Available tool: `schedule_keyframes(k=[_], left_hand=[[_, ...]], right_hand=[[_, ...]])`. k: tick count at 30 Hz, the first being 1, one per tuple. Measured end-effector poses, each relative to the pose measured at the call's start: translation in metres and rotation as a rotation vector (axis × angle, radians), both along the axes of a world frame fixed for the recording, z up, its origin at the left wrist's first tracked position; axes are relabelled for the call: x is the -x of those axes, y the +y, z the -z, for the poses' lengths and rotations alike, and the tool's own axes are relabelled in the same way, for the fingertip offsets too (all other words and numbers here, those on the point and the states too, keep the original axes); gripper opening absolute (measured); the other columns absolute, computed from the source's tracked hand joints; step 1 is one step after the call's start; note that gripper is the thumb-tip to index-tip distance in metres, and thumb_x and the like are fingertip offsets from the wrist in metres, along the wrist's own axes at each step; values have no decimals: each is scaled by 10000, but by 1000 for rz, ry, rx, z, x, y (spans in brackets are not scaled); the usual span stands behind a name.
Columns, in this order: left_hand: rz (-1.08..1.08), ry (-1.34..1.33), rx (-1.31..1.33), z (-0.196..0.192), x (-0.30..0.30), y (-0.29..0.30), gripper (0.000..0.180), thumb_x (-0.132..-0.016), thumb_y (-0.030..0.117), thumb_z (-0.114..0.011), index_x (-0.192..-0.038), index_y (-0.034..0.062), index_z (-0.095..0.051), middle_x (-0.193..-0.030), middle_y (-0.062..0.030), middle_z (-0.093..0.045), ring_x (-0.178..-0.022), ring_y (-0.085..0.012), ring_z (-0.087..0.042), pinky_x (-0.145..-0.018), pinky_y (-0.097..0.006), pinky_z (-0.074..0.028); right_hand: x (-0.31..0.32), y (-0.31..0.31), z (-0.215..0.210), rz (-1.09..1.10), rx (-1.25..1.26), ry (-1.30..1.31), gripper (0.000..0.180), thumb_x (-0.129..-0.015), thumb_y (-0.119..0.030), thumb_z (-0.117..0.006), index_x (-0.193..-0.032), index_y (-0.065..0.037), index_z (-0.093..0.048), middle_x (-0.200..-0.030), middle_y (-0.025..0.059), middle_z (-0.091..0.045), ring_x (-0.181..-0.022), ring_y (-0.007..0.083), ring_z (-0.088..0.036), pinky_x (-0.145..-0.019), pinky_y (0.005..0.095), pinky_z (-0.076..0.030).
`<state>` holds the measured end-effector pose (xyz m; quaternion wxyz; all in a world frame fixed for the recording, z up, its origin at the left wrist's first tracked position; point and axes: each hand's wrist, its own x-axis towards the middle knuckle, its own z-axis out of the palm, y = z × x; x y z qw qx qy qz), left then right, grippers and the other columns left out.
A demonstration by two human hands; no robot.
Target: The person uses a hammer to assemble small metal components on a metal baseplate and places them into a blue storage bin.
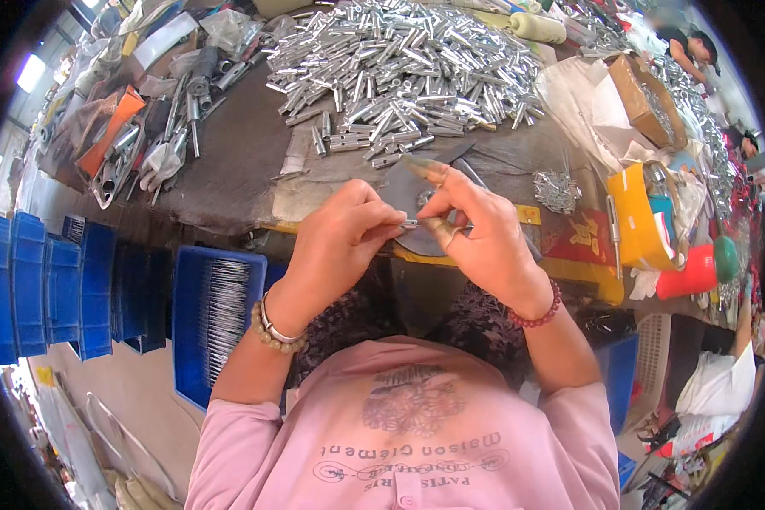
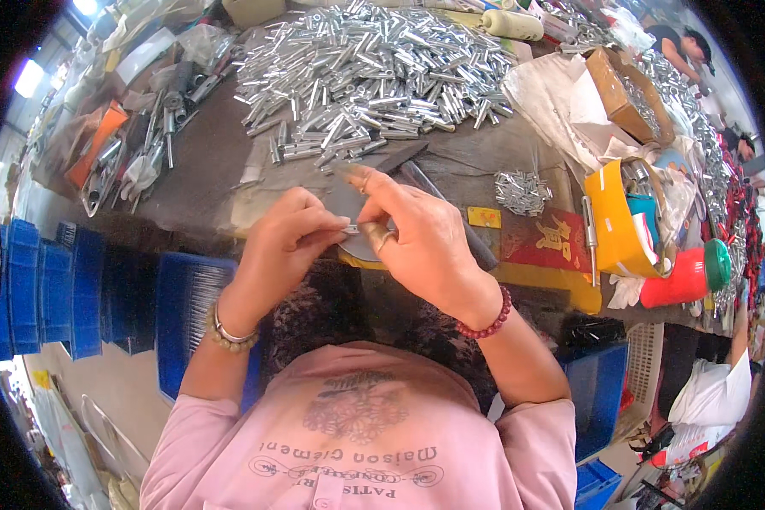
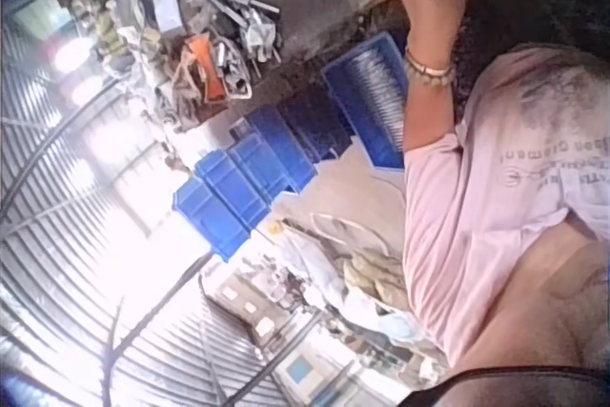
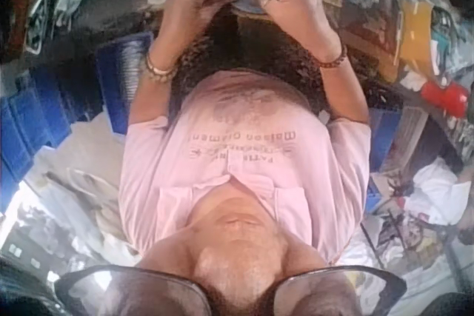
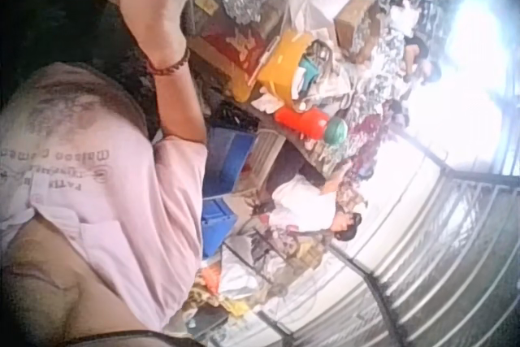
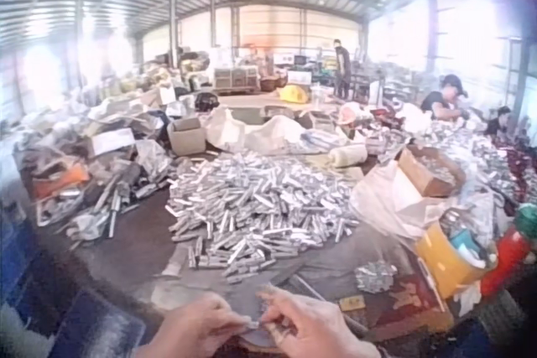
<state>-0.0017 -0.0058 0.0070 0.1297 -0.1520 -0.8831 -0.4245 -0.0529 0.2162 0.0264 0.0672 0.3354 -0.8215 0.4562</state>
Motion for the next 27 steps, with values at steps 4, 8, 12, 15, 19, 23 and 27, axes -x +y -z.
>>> schedule_keyframes(k=[4, 8, 12, 15, 19, 23, 27], left_hand=[[-25, -1, 26, -1, -1, 1, 157, -879, 75, -837, -1028, 97, -792, -933, -84, -658, -843, -314, -693, -713, -415, -537], [-33, 0, 61, 1, -2, 0, 150, -883, 85, -832, -1026, 101, -788, -935, -81, -653, -841, -317, -692, -708, -421, -538], [-27, 56, 79, 2, -1, 0, 140, -886, 94, -827, -1015, 107, -774, -931, -81, -641, -840, -324, -689, -709, -428, -540], [-26, 87, 106, -1, -2, 1, 143, -887, 96, -825, -1015, 107, -764, -931, -83, -633, -843, -332, -687, -712, -434, -542], [-61, 111, 170, 3, -3, 1, 152, -890, 94, -822, -1024, 107, -752, -940, -90, -628, -852, -344, -685, -720, -442, -543], [-29, 34, 86, 0, 0, 1, 134, -895, 94, -825, -1017, 103, -769, -950, -92, -646, -860, -340, -691, -733, -433, -546], [-22, -22, 28, 0, 0, 1, 145, -894, 48, -825, -1033, 67, -790, -956, -90, -652, -878, -289, -678, -769, -377, -536]], right_hand=[[3, -5, 5, -26, -44, 35, 591, -829, 62, -739, -1392, -105, -677, -909, 86, -761, -857, 300, -747, -761, 405, -596], [3, -8, -3, -46, -65, 51, 581, -834, 64, -721, -1391, -97, -674, -899, 96, -754, -856, 312, -744, -767, 420, -597], [5, -11, -4, -58, -115, 130, 532, -851, 54, -679, -1367, -81, -671, -913, 112, -756, -876, 335, -741, -771, 450, -594], [-2, -14, -14, -67, -190, 232, 467, -862, 18, -679, -1318, -84, -674, -907, 123, -744, -888, 345, -728, -765, 462, -584], [-7, -18, -19, -93, -285, 289, 389, -871, -38, -697, -1255, -101, -674, -896, 113, -721, -902, 341, -706, -778, 467, -570], [-6, -1, -24, -44, -348, 253, 379, -871, -44, -720, -1244, -98, -680, -956, 106, -728, -935, 333, -711, -812, 467, -575], [-2, 33, -24, 252, -458, 289, 398, -857, -51, -767, -1248, -79, -695, -1028, 120, -726, -990, 339, -715, -853, 466, -587]])
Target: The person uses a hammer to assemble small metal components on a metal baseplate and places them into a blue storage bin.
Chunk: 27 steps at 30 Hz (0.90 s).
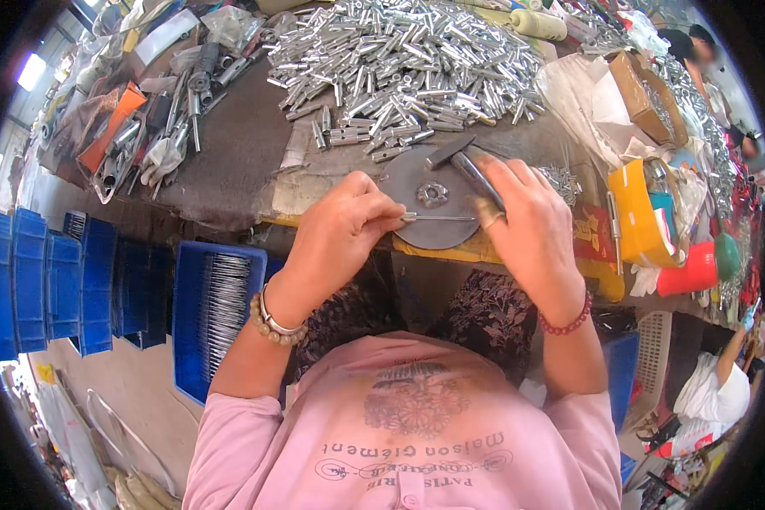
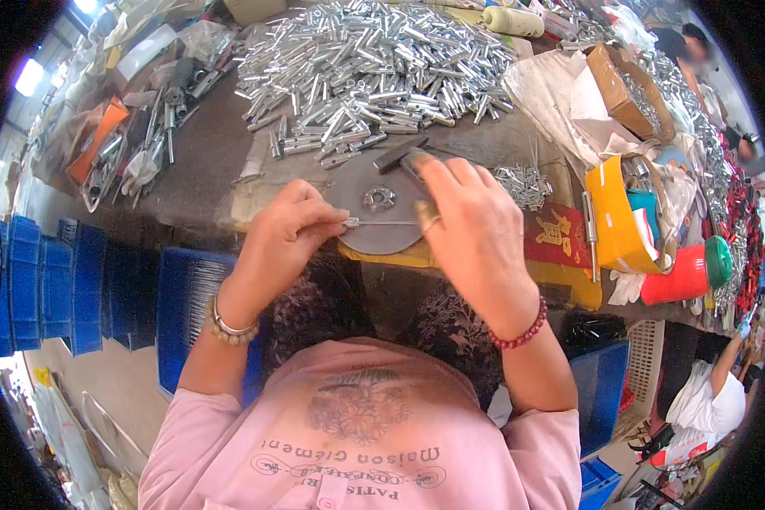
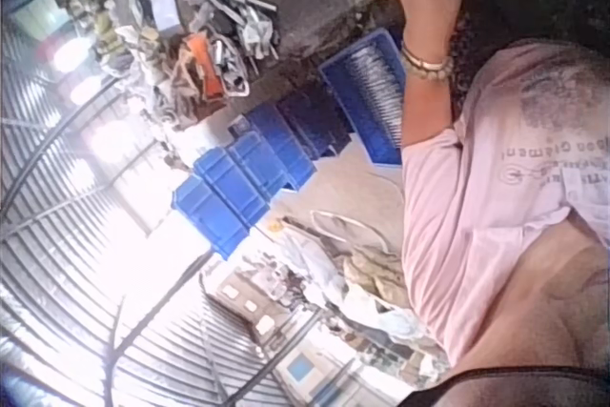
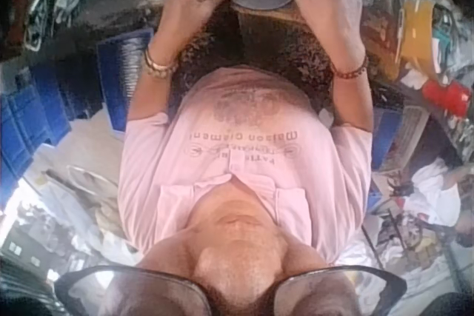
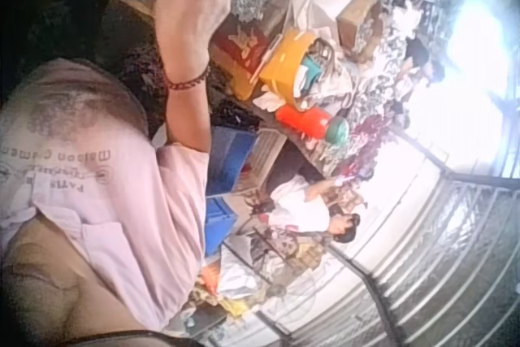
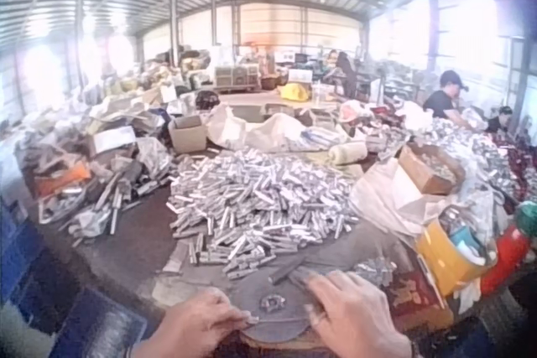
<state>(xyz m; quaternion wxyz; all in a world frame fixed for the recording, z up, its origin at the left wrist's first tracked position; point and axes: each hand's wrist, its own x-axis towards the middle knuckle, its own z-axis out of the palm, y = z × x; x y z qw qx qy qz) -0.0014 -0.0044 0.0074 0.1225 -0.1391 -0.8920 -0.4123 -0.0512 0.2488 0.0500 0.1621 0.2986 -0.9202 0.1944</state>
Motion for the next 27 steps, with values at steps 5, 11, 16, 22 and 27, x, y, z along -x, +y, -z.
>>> schedule_keyframes(k=[5, 11, 16, 22, 27], left_hand=[[37, -64, -111, 3, 4, -5, 157, -893, 7, -828, -1044, 29, -788, -943, -76, -652, -875, -221, -655, -783, -329, -519], [73, -73, -166, 5, 4, -9, 132, -901, 15, -831, -1026, 18, -790, -929, -71, -671, -866, -209, -654, -774, -317, -515], [62, -8, -130, 1, 4, -6, 128, -857, 30, -848, -968, 20, -785, -897, -112, -670, -843, -296, -675, -746, -384, -532], [77, -33, -138, 9, 7, -10, 169, -881, 22, -845, -1042, 20, -793, -953, -73, -647, -875, -211, -653, -784, -320, -516], [76, -74, -117, 4, 4, -8, 177, -874, 11, -848, -1046, 30, -812, -963, -64, -629, -897, -191, -644, -799, -315, -517]], right_hand=[[2, 14, 17, 109, 85, -74, 410, -849, -14, -766, -1250, -90, -727, -1038, 130, -711, -1008, 355, -716, -860, 462, -590], [-35, 20, 11, -124, 236, -136, 512, -856, 25, -770, -1343, -128, -727, -970, 119, -669, -806, 343, -712, -673, 413, -573], [-53, 9, 3, -177, 422, 77, 425, -863, 24, -771, -1273, -85, -758, -954, 85, -666, -737, 316, -707, -630, 404, -561], [-51, 10, 10, -154, 189, -185, 418, -881, 29, -765, -1288, -66, -744, -962, 103, -697, -790, 353, -720, -671, 390, -582], [-25, 18, 13, -79, 474, -381, 446, -887, -20, -768, -1327, -88, -731, -941, 121, -666, -830, 394, -695, -754, 470, -573]])
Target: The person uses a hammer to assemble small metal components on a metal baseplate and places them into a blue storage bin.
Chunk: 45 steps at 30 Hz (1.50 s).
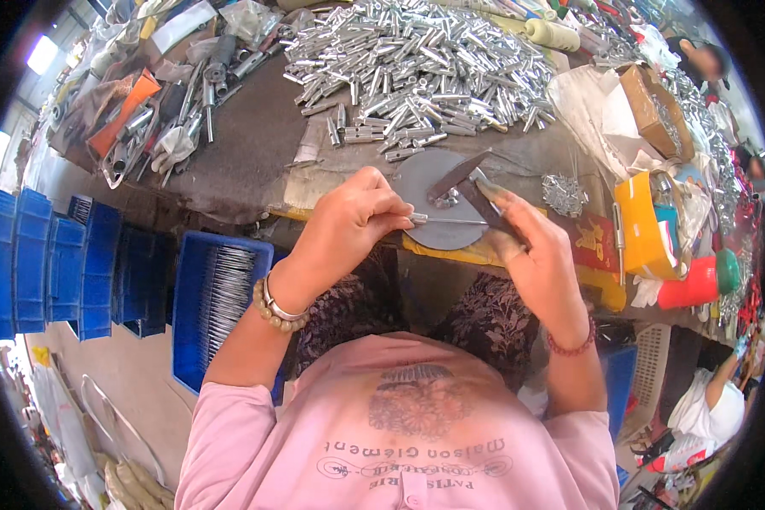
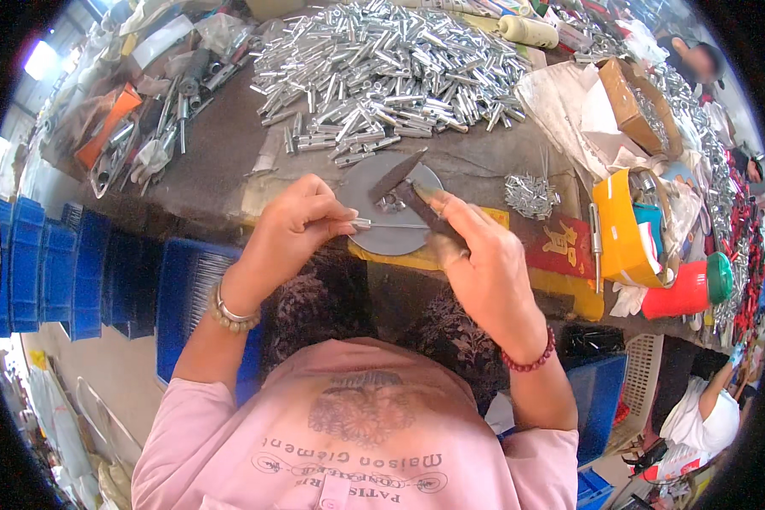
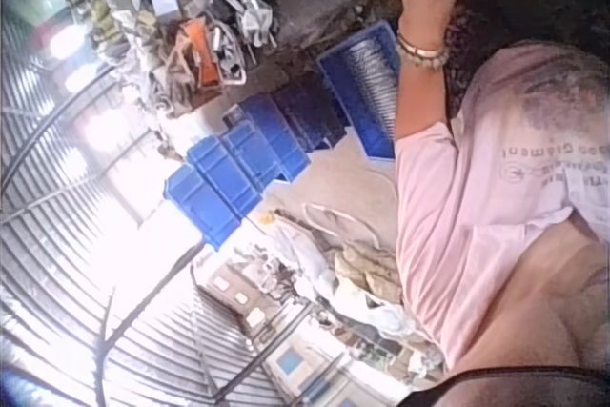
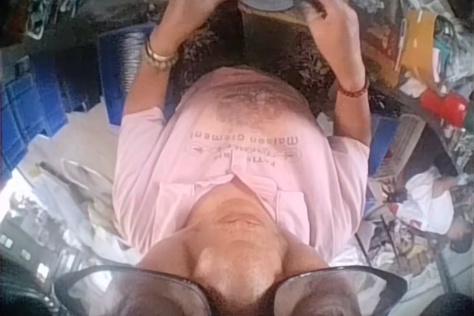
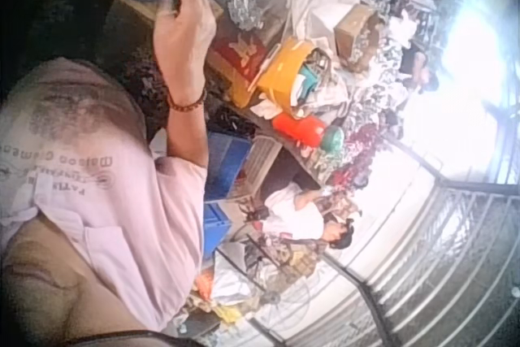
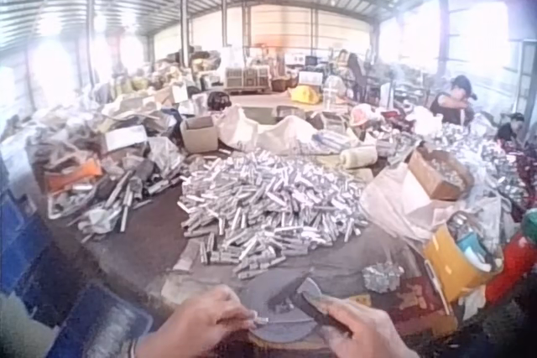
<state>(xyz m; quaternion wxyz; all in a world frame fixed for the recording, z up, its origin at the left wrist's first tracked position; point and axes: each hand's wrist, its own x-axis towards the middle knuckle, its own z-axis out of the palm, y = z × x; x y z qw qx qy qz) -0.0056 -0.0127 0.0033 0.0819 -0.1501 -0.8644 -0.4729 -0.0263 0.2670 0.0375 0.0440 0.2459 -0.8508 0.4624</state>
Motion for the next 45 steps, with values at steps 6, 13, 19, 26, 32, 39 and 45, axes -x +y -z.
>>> schedule_keyframes(k=[6, 13, 19, 26, 32, 39, 45], left_hand=[[-12, 2, -21, 6, 1, -1, 174, -879, 19, -848, -1051, 43, -830, -978, -54, -615, -904, -176, -636, -795, -304, -511], [-53, -10, -17, 10, -4, 1, 259, -883, 29, -848, -1139, 61, -819, -1014, -48, -622, -922, -173, -633, -787, -296, -514], [-258, 113, -234, 19, -35, 28, 386, -999, 48, -756, -1380, 90, -711, -952, -63, -708, -773, -151, -658, -668, -289, -520], [-225, -487, -776, 14, -53, 48, 531, -1103, 82, -608, -1609, 94, -451, -1052, -68, -763, -706, -54, -640, -590, -205, -536], [-264, -498, -945, 20, -67, 35, 654, -1021, 65, -730, -1595, 93, -419, -996, -28, -712, -671, -46, -568, -550, -190, -452], [-423, -158, -988, 44, -86, -30, 602, -984, 38, -770, -1496, 73, -455, -1008, -1, -653, -893, -62, -618, -763, -223, -499], [-1148, -175, -529, 137, -194, -147, 602, -945, 81, -792, -1473, 88, -502, -1031, -67, -705, -899, -125, -646, -745, -280, -520]], right_hand=[[6, -8, -6, 75, -515, 534, 312, -882, -84, -788, -1192, -78, -752, -1031, 130, -634, -998, 332, -674, -827, 458, -552], [-29, -24, 4, 91, -386, 65, 126, -870, -95, -772, -969, -80, -696, -904, 138, -704, -831, 385, -723, -744, 489, -580], [-39, -26, 14, -73, -113, -620, 229, -914, -88, -720, -1129, -8, -719, -852, 185, -756, -699, 314, -729, -673, 393, -568], [-48, -32, 9, -124, 164, -972, 249, -974, -41, -650, -1206, 42, -685, -874, 54, -723, -689, 66, -632, -611, 250, -514], [-57, -54, 18, -234, 160, -970, 249, -961, 27, -632, -1207, 36, -672, -896, 47, -700, -708, 90, -642, -628, 269, -543], [-51, -46, 21, -16, 132, -356, 331, -1078, -39, -623, -1402, 6, -573, -1018, 76, -691, -801, 145, -709, -730, 287, -606], [-19, -31, 44, 164, 253, -328, 307, -1079, -182, -688, -1335, -21, -637, -937, 1, -646, -740, 65, -526, -661, 224, -433]])
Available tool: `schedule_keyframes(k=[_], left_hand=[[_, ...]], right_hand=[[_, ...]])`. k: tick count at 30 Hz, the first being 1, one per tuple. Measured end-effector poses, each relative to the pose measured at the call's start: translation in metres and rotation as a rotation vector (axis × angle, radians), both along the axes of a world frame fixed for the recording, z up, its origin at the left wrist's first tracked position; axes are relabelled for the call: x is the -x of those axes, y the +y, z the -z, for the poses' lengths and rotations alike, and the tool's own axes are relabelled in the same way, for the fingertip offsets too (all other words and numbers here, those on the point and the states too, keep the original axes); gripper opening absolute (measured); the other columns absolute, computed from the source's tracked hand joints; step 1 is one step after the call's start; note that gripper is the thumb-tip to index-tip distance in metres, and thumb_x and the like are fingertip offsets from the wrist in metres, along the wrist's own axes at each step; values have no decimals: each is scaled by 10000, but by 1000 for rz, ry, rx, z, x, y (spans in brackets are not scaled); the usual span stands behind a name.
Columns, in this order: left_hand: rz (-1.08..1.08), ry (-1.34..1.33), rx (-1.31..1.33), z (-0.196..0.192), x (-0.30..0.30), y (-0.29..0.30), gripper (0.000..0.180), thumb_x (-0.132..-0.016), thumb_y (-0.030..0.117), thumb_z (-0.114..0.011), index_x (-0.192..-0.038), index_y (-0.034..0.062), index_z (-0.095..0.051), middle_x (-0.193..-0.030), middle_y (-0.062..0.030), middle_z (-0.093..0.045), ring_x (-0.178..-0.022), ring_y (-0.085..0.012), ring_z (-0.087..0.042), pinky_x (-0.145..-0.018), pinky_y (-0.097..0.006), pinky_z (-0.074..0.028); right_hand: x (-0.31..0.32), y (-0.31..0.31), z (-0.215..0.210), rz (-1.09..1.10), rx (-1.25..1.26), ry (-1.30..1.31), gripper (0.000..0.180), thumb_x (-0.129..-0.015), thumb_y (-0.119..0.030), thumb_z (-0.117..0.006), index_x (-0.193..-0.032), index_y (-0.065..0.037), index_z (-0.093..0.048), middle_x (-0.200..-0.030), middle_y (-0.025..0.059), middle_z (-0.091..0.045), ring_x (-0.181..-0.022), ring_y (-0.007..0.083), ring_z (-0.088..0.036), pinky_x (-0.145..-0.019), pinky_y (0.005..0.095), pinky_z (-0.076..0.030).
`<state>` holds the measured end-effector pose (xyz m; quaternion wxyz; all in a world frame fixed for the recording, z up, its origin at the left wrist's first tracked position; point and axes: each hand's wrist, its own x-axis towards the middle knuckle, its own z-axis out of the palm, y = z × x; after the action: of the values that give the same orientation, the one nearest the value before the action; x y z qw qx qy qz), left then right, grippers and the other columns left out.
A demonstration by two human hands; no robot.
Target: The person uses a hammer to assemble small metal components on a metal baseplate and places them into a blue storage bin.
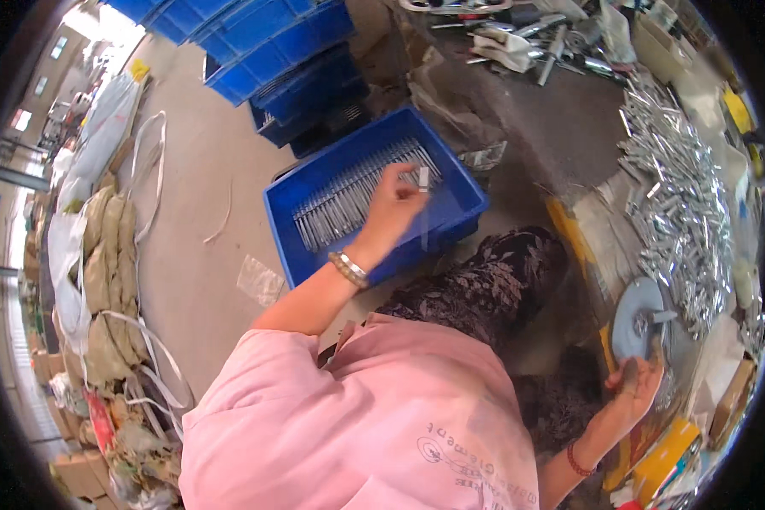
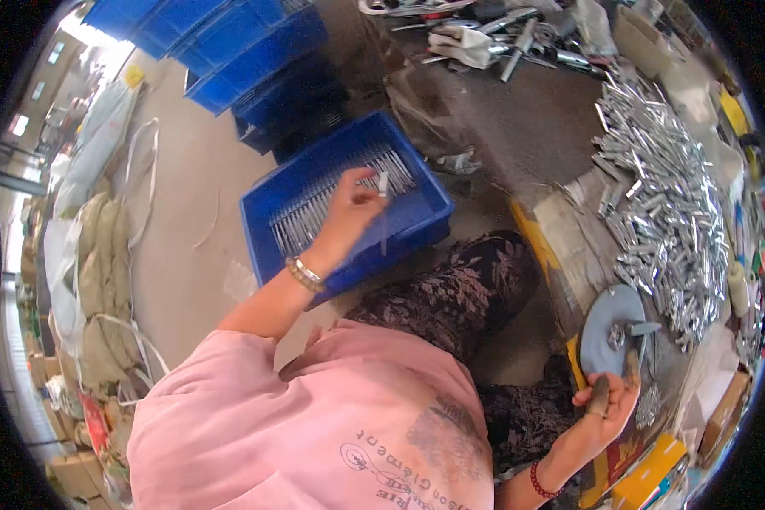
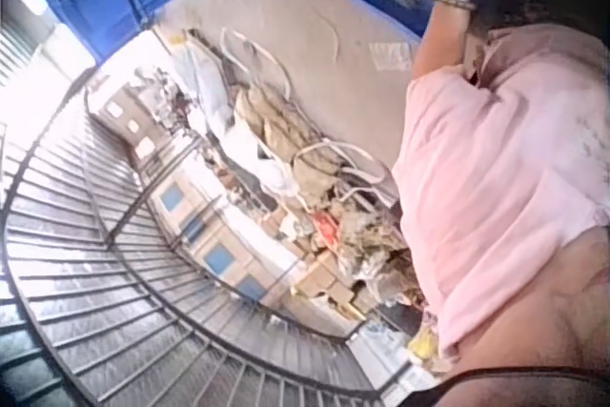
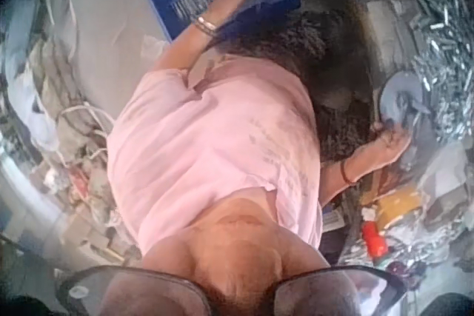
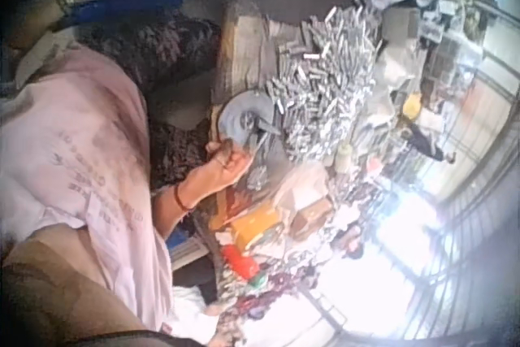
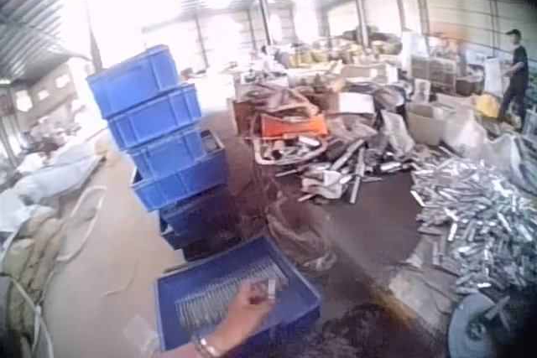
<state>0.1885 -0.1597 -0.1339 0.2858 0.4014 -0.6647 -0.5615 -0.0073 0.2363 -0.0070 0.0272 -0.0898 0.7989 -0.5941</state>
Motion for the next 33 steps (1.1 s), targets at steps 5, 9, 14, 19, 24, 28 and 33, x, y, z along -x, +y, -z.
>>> schedule_keyframes(k=[5, 9, 14, 19, 24, 28, 33], left_hand=[[-424, -276, -73, 104, -115, -81, 572, -879, 129, -840, -1394, 76, -597, -1000, -112, -762, -915, -208, -723, -821, -352, -574], [-490, -410, -1, 145, -160, -123, 603, -839, 161, -870, -1378, 69, -613, -1060, -129, -782, -995, -261, -751, -895, -397, -583], [-448, -611, 25, 149, -168, -144, 629, -817, 194, -895, -1378, 61, -644, -1193, -181, -778, -1143, -336, -742, -1023, -416, -560], [-372, -722, 139, 132, -131, -149, 582, -853, 245, -895, -1345, 24, -675, -1282, -225, -756, -1225, -397, -710, -1057, -445, -549], [-403, -571, 345, 125, -139, -144, 458, -944, 280, -847, -1289, 15, -703, -1161, -189, -768, -1051, -344, -731, -937, -439, -567], [-284, -295, 575, 30, -42, -116, 236, -1025, 217, -772, -1135, 12, -731, -896, -56, -679, -781, -129, -611, -733, -311, -524], [260, 239, 655, -113, 125, -1, 208, -989, 43, -775, -1194, 66, -752, -1007, -2, -707, -845, -78, -611, -766, -240, -520]], right_hand=[[12, 10, 15, -26, 33, 21, 362, -1074, -117, -664, -1411, 1, -602, -932, 1, -637, -719, 55, -474, -649, 205, -367], [4, -3, 6, -5, 58, 45, 216, -1076, -126, -666, -1256, -13, -631, -938, 7, -649, -721, 47, -479, -640, 208, -370], [18, 9, 17, -43, 47, 18, 345, -1068, -167, -688, -1362, 1, -624, -975, 17, -673, -705, 47, -487, -637, 203, -379], [14, 18, 16, 3, 20, 38, 435, -1067, -217, -699, -1442, -17, -611, -958, 12, -673, -696, 47, -493, -611, 217, -386], [3, 2, -5, -35, -39, 13, 286, -1071, -127, -680, -1333, -14, -657, -976, 53, -708, -782, 93, -649, -586, 211, -485], [-2, -4, -3, 2, 88, -87, 307, -1056, -58, -690, -1356, -11, -642, -1037, 41, -720, -884, 110, -722, -628, 223, -548], [-4, 4, 6, -105, 169, -143, 287, -1053, -36, -688, -1331, 8, -632, -1075, 39, -723, -953, 122, -742, -690, 226, -580]])
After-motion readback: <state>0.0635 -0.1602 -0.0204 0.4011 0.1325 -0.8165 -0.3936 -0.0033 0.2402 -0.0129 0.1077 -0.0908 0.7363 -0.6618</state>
